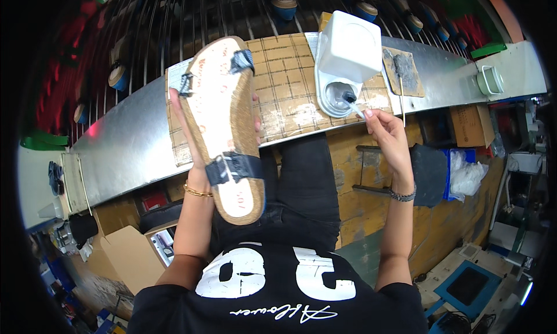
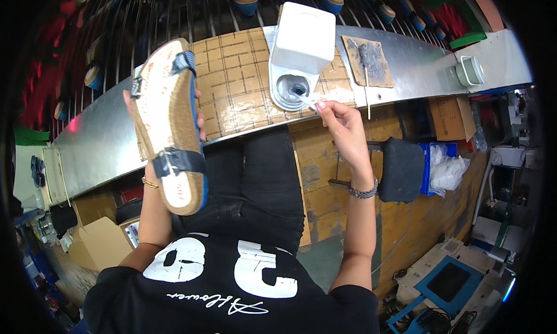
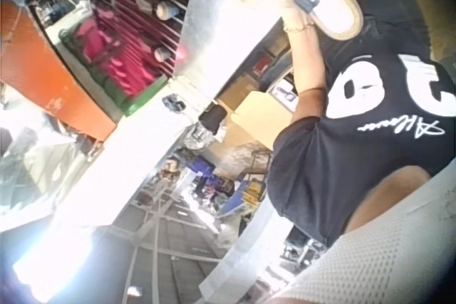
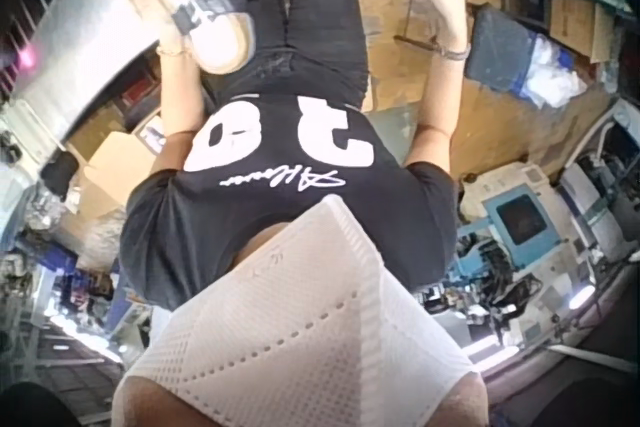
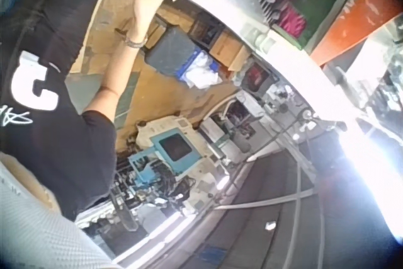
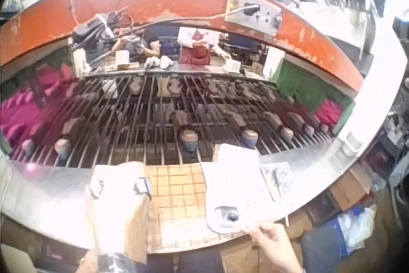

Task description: The person holds a blue and cork sandal and uses a small brush to apply glue from a white container to the black straps and cork sole. The person repeatedly dips the brush and spreads the adhesive across the strap attachment points and edges of the sole.

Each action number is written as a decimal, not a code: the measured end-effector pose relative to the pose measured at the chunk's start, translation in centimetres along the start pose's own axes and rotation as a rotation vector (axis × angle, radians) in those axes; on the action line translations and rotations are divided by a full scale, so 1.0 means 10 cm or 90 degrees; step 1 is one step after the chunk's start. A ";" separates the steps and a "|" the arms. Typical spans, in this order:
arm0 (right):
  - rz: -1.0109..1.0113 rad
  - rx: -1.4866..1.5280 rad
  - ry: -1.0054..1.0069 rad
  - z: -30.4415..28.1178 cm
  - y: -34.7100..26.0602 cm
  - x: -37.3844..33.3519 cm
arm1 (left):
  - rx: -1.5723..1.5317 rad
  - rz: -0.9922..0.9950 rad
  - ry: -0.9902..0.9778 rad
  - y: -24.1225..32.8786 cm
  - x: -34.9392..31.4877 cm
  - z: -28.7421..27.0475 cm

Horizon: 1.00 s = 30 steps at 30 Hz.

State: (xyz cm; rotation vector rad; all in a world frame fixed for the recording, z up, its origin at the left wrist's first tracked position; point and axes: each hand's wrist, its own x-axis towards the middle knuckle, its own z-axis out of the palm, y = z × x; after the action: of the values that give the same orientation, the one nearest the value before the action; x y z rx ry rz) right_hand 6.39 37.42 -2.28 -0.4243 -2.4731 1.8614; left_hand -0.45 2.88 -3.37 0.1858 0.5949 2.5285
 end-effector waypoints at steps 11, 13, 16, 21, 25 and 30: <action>-0.557 -0.170 0.228 0.42 -1.18 -0.40 | 0.370 -0.014 -0.035 -0.30 -0.03 0.60; -0.548 -0.136 0.139 0.56 -1.25 -0.50 | 0.324 0.018 -0.056 -0.37 -0.03 0.68; -0.564 -0.156 0.131 0.66 -1.27 -0.53 | 0.355 0.028 -0.044 -0.38 -0.10 0.72; -0.635 -0.193 0.201 0.70 -1.40 -0.51 | 0.519 0.066 -0.043 -0.34 -0.15 0.77; -0.671 -0.194 0.216 0.66 -1.46 -0.53 | 0.553 0.082 -0.056 -0.32 -0.17 0.81; -0.673 -0.218 0.172 0.60 -1.44 -0.58 | 0.557 0.084 -0.046 -0.29 -0.19 0.84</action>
State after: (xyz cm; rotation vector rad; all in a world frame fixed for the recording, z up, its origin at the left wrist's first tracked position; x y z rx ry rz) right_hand 7.99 26.81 10.46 0.5200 -2.1126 0.8936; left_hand 4.59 7.21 2.77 0.6325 1.6628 2.1929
